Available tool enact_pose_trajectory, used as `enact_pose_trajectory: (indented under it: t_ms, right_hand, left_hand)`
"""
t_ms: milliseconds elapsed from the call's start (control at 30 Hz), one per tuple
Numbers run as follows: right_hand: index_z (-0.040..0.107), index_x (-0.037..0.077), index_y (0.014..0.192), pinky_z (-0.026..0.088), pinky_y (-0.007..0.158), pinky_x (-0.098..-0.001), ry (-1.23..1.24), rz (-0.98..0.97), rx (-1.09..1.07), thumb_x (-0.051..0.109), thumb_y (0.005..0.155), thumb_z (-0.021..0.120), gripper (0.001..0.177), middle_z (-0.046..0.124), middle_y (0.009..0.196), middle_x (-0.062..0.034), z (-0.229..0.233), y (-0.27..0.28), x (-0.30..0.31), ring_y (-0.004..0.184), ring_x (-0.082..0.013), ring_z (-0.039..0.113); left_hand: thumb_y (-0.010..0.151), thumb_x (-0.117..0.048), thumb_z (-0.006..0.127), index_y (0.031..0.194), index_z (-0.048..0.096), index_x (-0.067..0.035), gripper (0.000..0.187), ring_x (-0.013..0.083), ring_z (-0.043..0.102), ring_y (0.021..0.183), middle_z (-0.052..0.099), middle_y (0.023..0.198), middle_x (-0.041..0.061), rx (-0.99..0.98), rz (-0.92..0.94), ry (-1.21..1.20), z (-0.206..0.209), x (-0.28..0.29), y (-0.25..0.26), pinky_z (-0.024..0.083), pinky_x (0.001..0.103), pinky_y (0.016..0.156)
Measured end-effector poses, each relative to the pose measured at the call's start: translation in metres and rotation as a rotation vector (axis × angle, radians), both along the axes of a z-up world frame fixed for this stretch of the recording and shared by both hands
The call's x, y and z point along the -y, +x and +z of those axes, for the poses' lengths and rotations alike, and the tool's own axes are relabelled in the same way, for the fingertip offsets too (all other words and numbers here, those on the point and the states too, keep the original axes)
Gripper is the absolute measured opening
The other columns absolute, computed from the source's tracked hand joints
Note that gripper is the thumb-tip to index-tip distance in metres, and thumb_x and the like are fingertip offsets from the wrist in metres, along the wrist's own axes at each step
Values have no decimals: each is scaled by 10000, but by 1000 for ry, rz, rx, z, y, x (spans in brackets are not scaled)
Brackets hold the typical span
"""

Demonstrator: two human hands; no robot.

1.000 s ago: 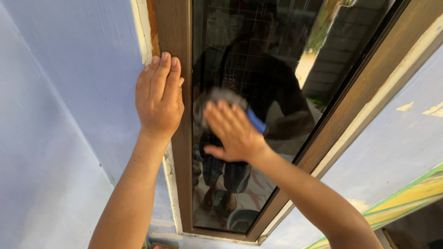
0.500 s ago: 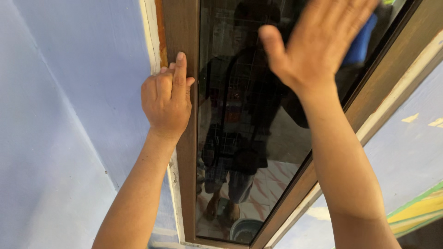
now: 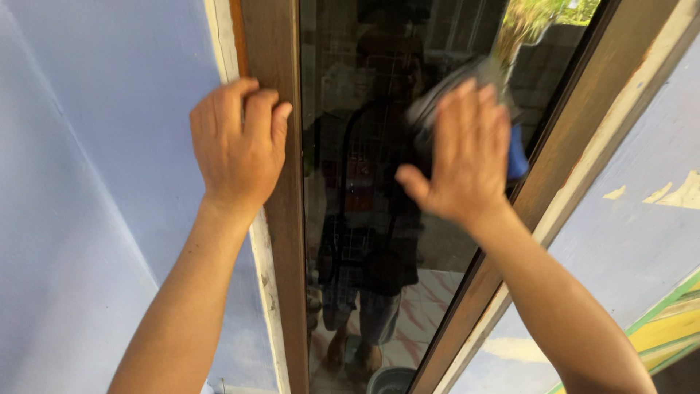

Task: The person wipes a glass pane in a door frame with a cloth, then washes and wrings out the cloth in a basin of water on the floor, and returns to wiping the door frame.

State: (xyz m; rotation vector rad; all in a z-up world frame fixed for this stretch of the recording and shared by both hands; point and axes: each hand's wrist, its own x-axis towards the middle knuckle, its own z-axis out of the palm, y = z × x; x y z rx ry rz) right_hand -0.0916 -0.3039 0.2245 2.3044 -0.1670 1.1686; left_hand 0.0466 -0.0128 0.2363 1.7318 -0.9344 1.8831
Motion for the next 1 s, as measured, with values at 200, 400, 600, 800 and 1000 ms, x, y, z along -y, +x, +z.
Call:
enact_pose_trajectory:
  t_ms: [200, 400, 600, 800, 1000]
  right_hand:
    - [161, -95, 1648, 48, 1305, -593, 173, 3, 344, 816, 1052, 175, 1088, 153, 1692, -368, 128, 12, -21, 1575, -516, 93]
    - [211, -115, 1623, 64, 1273, -590, -106, 337, 9, 822, 987, 176, 1133, 165, 1687, -333, 119, 40, -76, 1563, -466, 81]
    - [242, -78, 1572, 76, 1267, -524, -94, 325, 87, 777, 987, 221, 1036, 170, 1657, -277, 63, 16, -34, 1556, -421, 110]
    - [124, -92, 1651, 48, 1348, -500, 132, 111, 473, 714, 1080, 256, 997, 112, 1732, -296, 139, 13, 17, 1635, -398, 63]
    - [45, -70, 1678, 7, 1346, -504, 231, 31, 520, 729, 1088, 261, 1016, 25, 1770, -249, 174, 24, 10, 1652, -374, -21]
  left_hand:
    - [1150, -145, 631, 1450, 559, -9, 338, 330, 481, 1475, 511, 1516, 115, 2, -23, 56, 58, 5, 5, 428, 483, 1201]
    - [1154, -182, 647, 1482, 574, 1, 382, 348, 497, 1435, 537, 1541, 139, 38, -4, 23, 85, 22, 16, 425, 498, 1170]
    - [1098, -181, 691, 1369, 669, 5, 330, 327, 602, 1322, 651, 1402, 123, 121, 3, -24, 86, 23, 16, 511, 439, 1084]
    - [1098, -244, 747, 1193, 731, -58, 209, 202, 685, 957, 700, 1121, 24, 249, 96, -74, 103, 23, 17, 581, 335, 839]
    - [1082, -228, 749, 1162, 728, -73, 176, 163, 676, 876, 681, 1067, 25, 206, 62, -64, 118, 18, 11, 553, 302, 746]
